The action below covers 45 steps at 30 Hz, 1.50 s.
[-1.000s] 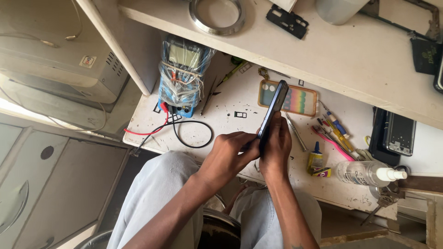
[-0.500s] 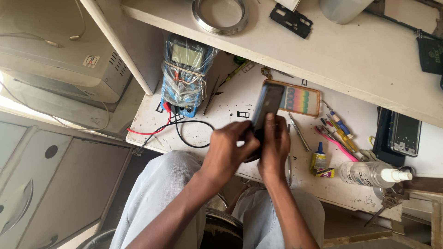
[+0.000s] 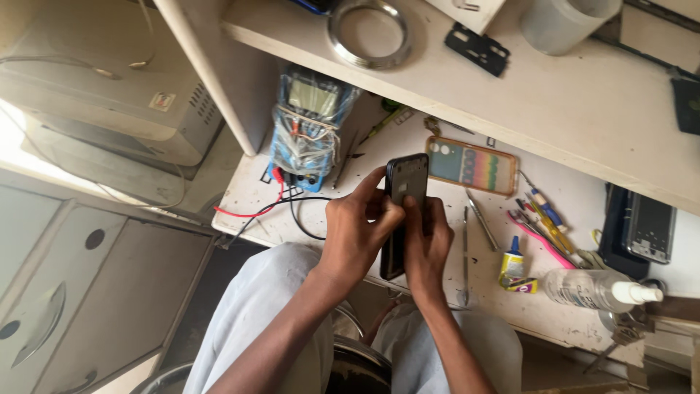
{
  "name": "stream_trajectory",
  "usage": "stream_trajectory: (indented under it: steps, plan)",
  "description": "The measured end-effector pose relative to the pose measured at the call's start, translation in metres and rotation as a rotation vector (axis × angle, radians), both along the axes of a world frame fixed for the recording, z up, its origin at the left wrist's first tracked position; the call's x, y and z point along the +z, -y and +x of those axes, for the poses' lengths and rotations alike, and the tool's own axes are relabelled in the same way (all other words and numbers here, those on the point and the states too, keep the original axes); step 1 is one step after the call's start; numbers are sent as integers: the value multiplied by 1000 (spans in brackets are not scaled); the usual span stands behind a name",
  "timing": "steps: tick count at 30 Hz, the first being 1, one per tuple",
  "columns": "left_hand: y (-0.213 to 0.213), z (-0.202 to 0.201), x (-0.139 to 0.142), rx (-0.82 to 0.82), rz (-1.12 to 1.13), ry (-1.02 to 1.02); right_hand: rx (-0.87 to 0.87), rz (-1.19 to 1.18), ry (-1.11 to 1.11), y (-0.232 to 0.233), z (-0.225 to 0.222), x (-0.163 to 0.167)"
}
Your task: The person works on a disassembled smartphone at a cluttered repair bench, pressing components into the phone body and manipulating its internal parts. They then fit the back cover onto the phone, press along its edges, and hold up the reassembled phone.
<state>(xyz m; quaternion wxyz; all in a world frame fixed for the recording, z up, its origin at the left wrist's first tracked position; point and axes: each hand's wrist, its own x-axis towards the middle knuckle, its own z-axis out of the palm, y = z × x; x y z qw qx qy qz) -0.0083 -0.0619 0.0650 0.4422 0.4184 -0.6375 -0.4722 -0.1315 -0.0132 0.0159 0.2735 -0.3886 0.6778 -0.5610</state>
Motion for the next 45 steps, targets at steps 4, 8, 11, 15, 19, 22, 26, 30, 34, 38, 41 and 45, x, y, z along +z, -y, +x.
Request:
stream_trajectory:
  steps: [4, 8, 11, 15, 19, 22, 26, 30, 34, 38, 41, 45]
  plan:
    - [2, 6, -1, 57, 1, -37, 21, 14, -142, 0, 1, 4]
    - [5, 10, -3, 131, -7, -59, 40, -1, -265, -1, 2, 3]
    - [6, 12, -2, 136, 14, -52, 45, -15, -305, -1, 0, 1]
    - [6, 17, 0, 107, 16, -68, 69, -37, -343, -3, -5, -1]
    - [5, 16, 2, 93, 83, -110, 74, -51, -337, -5, -9, -2]
    - [4, 16, 2, 87, 116, -161, 90, -69, -355, -5, -10, -2]
    - [6, 15, 1, 82, 148, -164, 87, -55, -379, -5, -13, -1]
    - [9, 16, -2, 29, 404, -429, 110, -102, -430, -5, -19, 1]
    - [19, 25, -8, -101, 408, -325, 190, -95, -399, -7, -27, 3]
    - [20, 23, -17, -205, 431, -369, 283, -12, -351, -3, -40, 4]
    - [26, 20, -24, -267, 484, -378, 344, 86, -271, 1, -44, 6]
    - [30, 14, -36, -226, 487, -365, 451, 13, -267, 5, -42, 14]
